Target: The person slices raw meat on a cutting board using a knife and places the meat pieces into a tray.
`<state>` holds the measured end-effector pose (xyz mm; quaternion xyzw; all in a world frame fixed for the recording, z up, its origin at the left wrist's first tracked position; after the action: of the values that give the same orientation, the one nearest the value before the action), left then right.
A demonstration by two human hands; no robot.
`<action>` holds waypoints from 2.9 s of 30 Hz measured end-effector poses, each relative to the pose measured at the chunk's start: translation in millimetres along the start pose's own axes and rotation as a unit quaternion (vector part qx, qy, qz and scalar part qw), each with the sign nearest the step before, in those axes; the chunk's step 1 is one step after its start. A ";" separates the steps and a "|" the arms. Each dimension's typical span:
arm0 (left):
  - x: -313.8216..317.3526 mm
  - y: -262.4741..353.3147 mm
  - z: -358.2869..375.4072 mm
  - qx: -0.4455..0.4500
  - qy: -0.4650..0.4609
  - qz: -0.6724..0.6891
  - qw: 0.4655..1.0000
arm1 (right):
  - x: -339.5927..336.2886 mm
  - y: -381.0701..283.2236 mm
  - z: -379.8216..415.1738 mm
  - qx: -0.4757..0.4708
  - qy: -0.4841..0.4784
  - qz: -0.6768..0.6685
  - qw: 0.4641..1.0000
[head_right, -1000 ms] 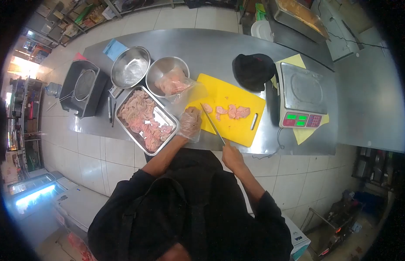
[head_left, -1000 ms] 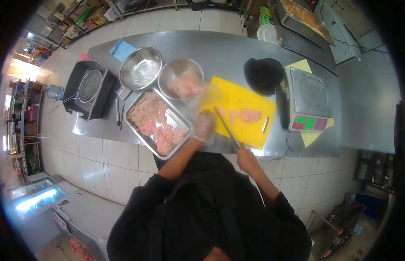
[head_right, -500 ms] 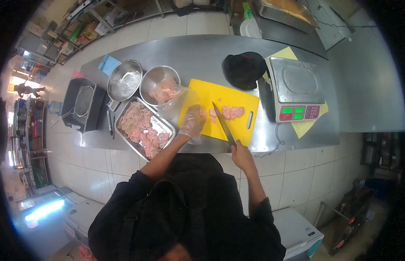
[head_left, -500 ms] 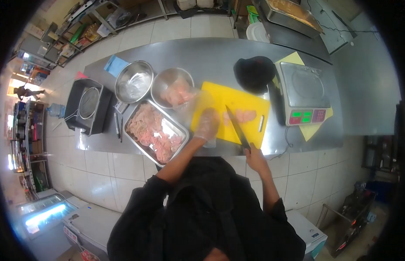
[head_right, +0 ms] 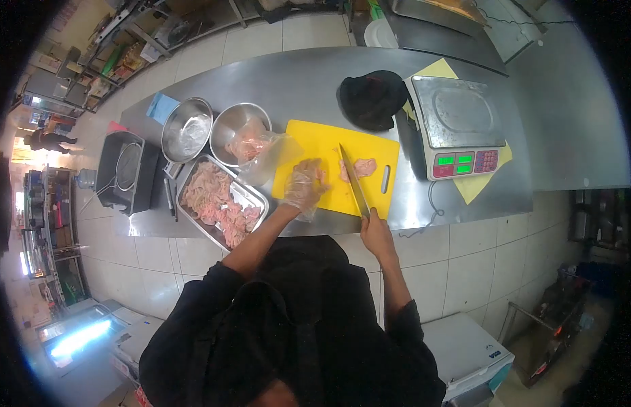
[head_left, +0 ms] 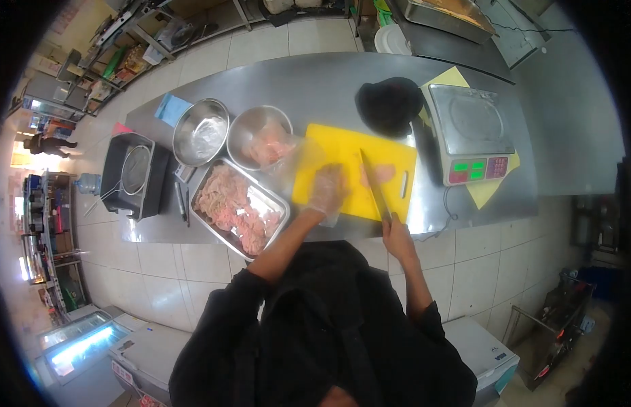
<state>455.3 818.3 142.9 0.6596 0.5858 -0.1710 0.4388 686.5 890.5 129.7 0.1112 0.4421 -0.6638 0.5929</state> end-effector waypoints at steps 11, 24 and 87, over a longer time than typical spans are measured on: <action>4.8 -12.2 2.1 -0.064 -0.114 0.157 0.979 | 20.0 -3.4 -0.9 -0.080 0.007 -0.071 0.994; 54.1 -30.7 40.1 -0.199 -0.033 0.517 0.832 | 46.9 -27.2 -11.9 -0.112 -0.041 -0.083 0.989; 127.3 31.3 -66.5 0.017 -0.308 0.124 0.943 | 3.2 44.7 21.3 0.015 0.134 -0.364 0.922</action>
<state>497.5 951.7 97.6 0.6497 0.3321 -0.3200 0.6043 733.3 877.2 119.7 0.0398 0.5173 -0.8193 0.2442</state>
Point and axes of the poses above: each hand's wrist, its own z-axis away from the middle knuckle, its own x-axis out of the palm, y = z × x, the point moved 5 cm from there along -z, towards the middle knuckle, and after that the axes turned 9 degrees about x, right-handed, at the moved point
